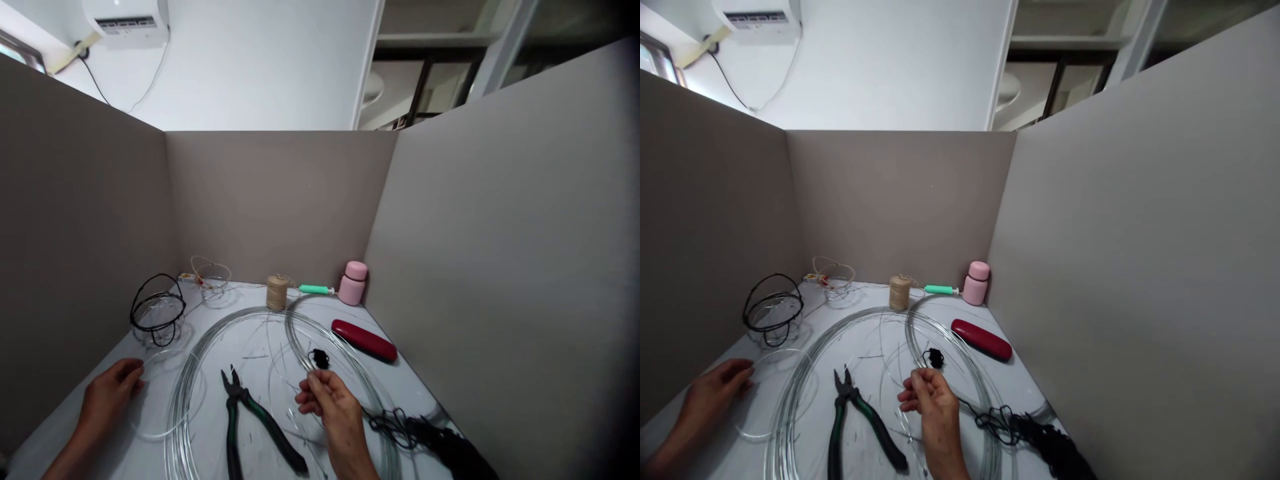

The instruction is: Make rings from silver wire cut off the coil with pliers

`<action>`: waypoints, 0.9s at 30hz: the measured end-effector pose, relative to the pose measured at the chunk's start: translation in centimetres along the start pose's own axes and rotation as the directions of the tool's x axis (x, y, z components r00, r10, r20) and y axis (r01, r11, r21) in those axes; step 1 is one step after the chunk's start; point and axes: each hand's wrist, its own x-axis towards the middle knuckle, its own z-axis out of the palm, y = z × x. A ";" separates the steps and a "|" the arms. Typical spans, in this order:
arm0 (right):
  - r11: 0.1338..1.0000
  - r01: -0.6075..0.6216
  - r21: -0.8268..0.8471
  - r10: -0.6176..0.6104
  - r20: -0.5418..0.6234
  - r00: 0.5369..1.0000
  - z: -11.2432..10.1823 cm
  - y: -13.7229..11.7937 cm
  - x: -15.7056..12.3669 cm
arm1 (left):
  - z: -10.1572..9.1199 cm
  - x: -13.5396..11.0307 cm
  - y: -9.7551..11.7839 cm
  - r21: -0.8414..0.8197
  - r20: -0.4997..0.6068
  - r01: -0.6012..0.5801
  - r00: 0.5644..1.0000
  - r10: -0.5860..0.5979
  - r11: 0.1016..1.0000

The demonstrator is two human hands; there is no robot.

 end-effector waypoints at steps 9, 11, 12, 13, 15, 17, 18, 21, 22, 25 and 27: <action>0.969 -0.163 0.188 0.121 0.215 0.969 3.0 -1.6 -1.6 | 6.4 -5.5 12.7 -0.488 0.382 0.260 0.922 -0.064 0.834; 0.963 -0.189 0.192 0.149 0.206 0.967 3.5 -1.4 -2.1 | 8.5 -6.6 15.3 -0.688 0.553 0.533 0.825 -0.120 0.492; 0.960 -0.202 0.193 0.167 0.184 0.969 3.7 -1.3 -2.3 | 9.3 -6.9 16.1 -0.745 0.574 0.580 0.809 -0.126 0.329; 0.957 -0.213 0.199 0.184 0.153 0.971 3.7 -1.0 -2.4 | 9.9 -7.0 16.4 -0.787 0.567 0.587 0.810 -0.151 0.190; 0.948 -0.212 0.239 0.202 0.064 0.977 3.8 -0.4 -2.5 | 10.7 -6.8 16.5 -0.816 0.570 0.576 0.791 -0.223 -0.041; 0.936 -0.166 0.309 0.194 -0.062 0.979 4.1 0.1 -2.4 | 11.0 -6.3 16.3 -0.826 0.563 0.533 0.760 -0.325 -0.186; 0.928 -0.132 0.348 0.187 -0.130 0.974 4.3 0.4 -2.2 | 11.2 -5.9 16.2 -0.838 0.545 0.496 0.747 -0.381 -0.225; 0.898 -0.042 0.439 0.186 -0.291 0.939 5.3 0.5 -1.5 | 11.5 -4.6 16.3 -0.891 0.453 0.378 0.744 -0.491 -0.250; 0.888 -0.024 0.460 0.191 -0.321 0.928 5.5 0.3 -1.2 | 11.6 -4.1 16.3 -0.902 0.431 0.351 0.747 -0.506 -0.251; 0.877 -0.084 0.473 0.234 -0.266 0.935 5.6 -0.7 -0.4 | 11.7 -2.7 15.7 -0.898 0.439 0.340 0.737 -0.513 -0.280; 0.890 -0.229 0.395 0.292 -0.108 0.950 5.0 -1.1 0.2 | 12.0 -2.0 14.8 -0.865 0.500 0.387 0.707 -0.500 -0.319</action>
